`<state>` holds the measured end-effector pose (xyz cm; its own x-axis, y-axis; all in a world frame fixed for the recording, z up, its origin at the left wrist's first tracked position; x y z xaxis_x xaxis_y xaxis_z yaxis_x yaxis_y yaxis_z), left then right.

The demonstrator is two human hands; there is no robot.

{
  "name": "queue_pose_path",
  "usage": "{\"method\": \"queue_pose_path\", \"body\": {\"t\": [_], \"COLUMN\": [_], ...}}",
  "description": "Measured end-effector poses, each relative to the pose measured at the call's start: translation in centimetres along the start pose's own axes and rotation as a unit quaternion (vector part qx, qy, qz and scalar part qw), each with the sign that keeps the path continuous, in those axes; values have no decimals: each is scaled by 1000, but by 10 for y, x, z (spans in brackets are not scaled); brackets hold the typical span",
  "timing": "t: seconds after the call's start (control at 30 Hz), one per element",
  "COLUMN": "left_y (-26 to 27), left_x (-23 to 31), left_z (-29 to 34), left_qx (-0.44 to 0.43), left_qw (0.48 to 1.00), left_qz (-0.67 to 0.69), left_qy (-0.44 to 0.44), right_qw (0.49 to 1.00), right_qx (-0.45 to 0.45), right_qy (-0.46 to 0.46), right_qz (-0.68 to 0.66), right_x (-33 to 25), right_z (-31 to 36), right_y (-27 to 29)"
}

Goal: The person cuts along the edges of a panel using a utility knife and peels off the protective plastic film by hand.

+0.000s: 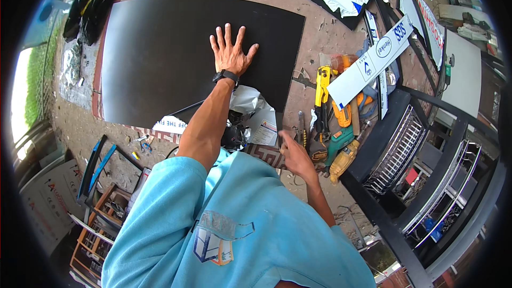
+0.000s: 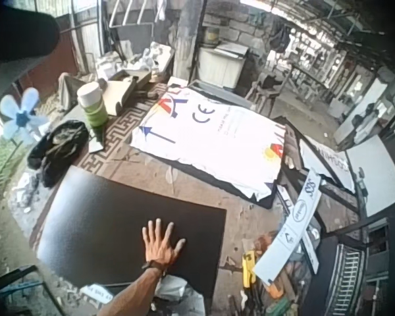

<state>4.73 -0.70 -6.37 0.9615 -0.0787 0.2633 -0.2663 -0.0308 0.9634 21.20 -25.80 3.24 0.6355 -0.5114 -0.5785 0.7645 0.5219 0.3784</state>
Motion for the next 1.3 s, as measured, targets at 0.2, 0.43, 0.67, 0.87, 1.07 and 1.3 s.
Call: {"method": "queue_pose_path", "body": {"t": [0.2,0.43,0.67,0.87,1.07,1.3], "left_y": [1,29,3,-4,-13,55], "left_x": [1,58,69,86,91,68], "left_z": [4,115,148,131,136,207], "left_qx": [34,-240,-198,-225,-369,-396], "left_qw": [999,911,879,883,869,845], "left_qz": [15,126,47,134,32,87], "left_qy": [-20,-311,-431,-390,-329,-349], "right_qw": [991,991,984,866,942,949], "right_qx": [-38,28,66,463,317,304], "right_qy": [126,121,162,185,59,26], "right_qz": [-15,56,25,35,97,84], "right_x": [-45,-53,-70,-31,-29,-32], "right_z": [17,37,27,-81,-169,-178], "right_y": [5,1,62,101,72,78]}}
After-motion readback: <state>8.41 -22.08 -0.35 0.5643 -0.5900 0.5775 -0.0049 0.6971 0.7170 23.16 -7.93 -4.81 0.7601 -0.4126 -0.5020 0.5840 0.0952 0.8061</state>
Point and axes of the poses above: each hand's wrist, its own z-axis away from the middle knuckle, its own y-axis out of the back of the hand, x = y × z, the point moved 6 cm from there along -z, towards the middle knuckle, and after that the axes turned 1 degree about y, right-handed, at the moved point
